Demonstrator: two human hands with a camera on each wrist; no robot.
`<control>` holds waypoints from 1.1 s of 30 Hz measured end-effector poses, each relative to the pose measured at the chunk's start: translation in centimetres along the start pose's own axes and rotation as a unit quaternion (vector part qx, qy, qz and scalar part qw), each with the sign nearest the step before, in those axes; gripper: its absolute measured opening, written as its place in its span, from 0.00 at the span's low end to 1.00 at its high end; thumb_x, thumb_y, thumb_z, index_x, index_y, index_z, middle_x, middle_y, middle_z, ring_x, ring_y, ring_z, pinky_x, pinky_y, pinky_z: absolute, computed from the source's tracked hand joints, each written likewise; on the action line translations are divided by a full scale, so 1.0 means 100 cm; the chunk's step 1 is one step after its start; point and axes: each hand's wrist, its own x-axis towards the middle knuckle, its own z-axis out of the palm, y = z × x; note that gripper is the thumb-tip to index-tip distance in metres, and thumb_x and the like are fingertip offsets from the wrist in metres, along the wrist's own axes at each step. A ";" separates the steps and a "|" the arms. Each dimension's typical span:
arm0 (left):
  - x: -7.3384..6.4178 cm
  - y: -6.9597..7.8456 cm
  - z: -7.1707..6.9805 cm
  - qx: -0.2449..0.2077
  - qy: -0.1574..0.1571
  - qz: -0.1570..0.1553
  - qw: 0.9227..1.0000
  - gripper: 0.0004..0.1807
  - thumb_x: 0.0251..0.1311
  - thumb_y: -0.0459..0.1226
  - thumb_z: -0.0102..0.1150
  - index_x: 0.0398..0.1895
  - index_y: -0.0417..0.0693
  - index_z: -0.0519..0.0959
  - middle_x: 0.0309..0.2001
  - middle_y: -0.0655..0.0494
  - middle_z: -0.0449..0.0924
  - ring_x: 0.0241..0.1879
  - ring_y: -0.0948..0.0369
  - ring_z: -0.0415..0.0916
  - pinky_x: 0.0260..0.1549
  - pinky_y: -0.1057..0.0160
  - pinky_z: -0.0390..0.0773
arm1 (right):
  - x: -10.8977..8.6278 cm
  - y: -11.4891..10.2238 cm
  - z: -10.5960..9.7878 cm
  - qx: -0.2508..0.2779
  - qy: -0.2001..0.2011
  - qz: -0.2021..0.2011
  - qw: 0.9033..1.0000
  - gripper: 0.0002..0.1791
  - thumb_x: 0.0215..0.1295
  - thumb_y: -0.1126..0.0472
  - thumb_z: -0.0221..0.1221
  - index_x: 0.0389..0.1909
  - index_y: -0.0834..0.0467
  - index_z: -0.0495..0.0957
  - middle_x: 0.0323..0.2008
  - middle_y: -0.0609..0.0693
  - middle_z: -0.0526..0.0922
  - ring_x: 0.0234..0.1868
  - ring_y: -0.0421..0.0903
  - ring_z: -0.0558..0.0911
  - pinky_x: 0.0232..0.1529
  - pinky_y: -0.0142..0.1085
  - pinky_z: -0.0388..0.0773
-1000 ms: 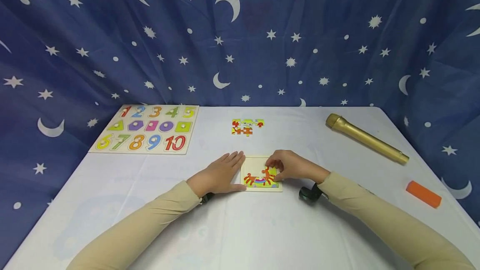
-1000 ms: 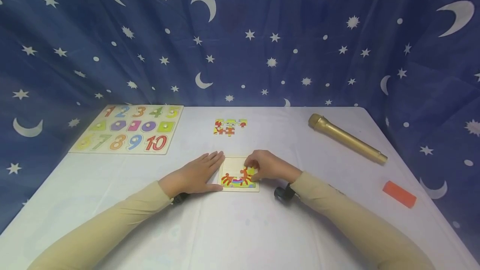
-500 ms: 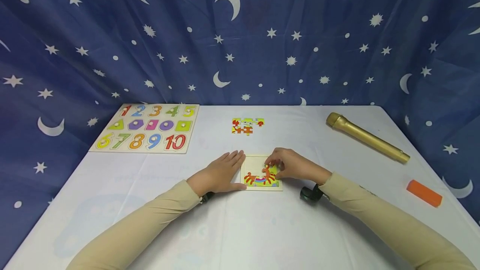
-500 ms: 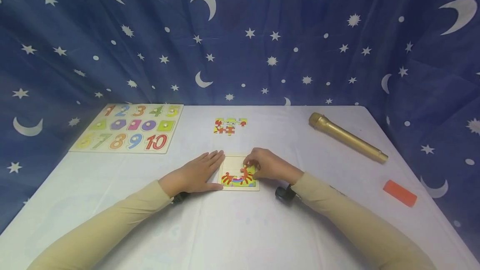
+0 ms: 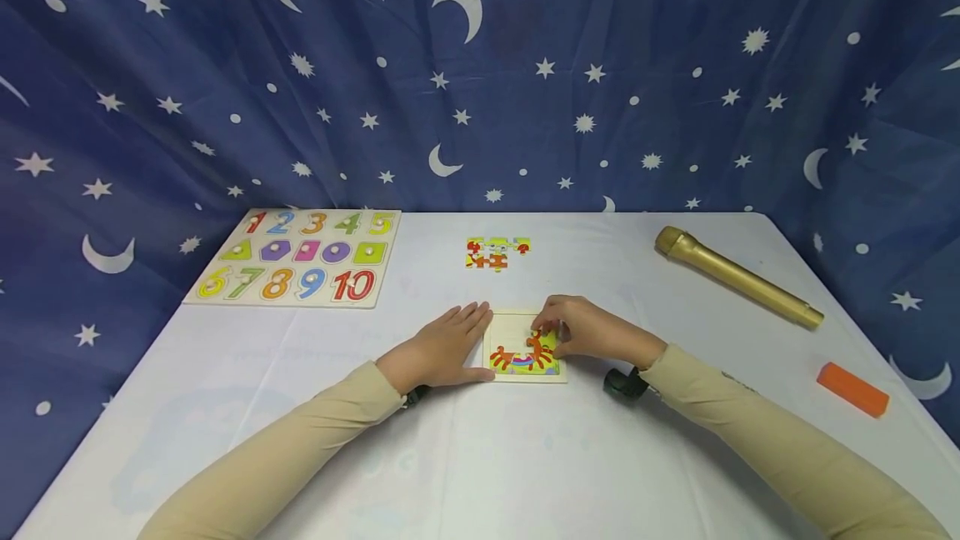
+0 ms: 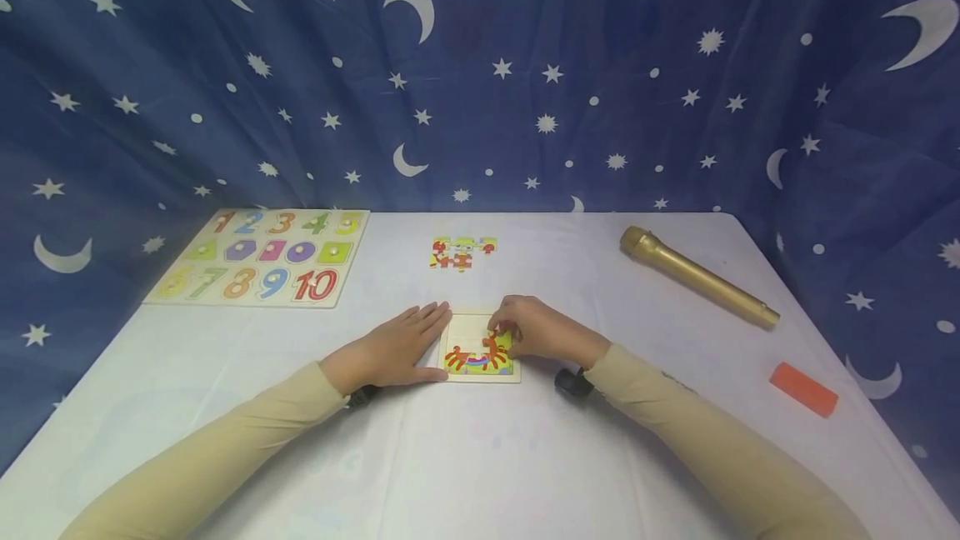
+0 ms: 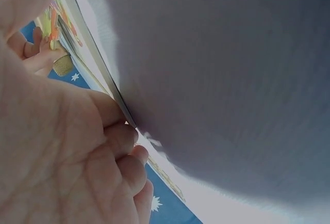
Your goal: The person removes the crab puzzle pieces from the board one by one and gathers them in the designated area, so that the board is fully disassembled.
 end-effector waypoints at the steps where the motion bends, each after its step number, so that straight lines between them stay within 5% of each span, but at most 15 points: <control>1: 0.000 0.000 0.000 0.001 -0.001 0.000 1.000 0.50 0.60 0.66 0.42 0.74 0.43 0.45 0.76 0.49 0.42 0.75 0.55 0.40 0.74 0.57 0.46 | 0.000 0.000 -0.001 -0.003 -0.003 -0.002 1.000 0.21 0.43 0.69 0.71 0.43 0.59 0.83 0.35 0.47 0.79 0.32 0.40 0.74 0.31 0.26 0.74; 16: -0.001 0.001 -0.001 0.013 0.004 0.005 1.000 0.50 0.61 0.66 0.41 0.74 0.41 0.46 0.76 0.49 0.43 0.75 0.55 0.41 0.74 0.57 0.47 | 0.005 0.019 -0.012 0.037 0.016 -0.026 0.999 0.21 0.47 0.65 0.71 0.45 0.60 0.82 0.36 0.49 0.81 0.35 0.41 0.77 0.35 0.31 0.79; 24: -0.003 0.000 -0.002 0.009 0.001 0.000 1.000 0.50 0.61 0.66 0.41 0.74 0.42 0.45 0.76 0.49 0.42 0.75 0.55 0.41 0.74 0.57 0.46 | 0.043 0.045 -0.034 0.056 0.065 0.017 0.996 0.20 0.49 0.67 0.69 0.46 0.62 0.81 0.41 0.56 0.83 0.42 0.50 0.80 0.42 0.39 0.82; 33: -0.004 0.001 -0.002 0.010 0.000 0.004 1.000 0.50 0.61 0.66 0.40 0.74 0.42 0.45 0.76 0.49 0.42 0.75 0.55 0.41 0.74 0.57 0.46 | 0.086 0.067 -0.036 0.067 0.089 0.059 0.992 0.19 0.49 0.69 0.68 0.45 0.63 0.81 0.43 0.58 0.84 0.45 0.52 0.80 0.47 0.41 0.81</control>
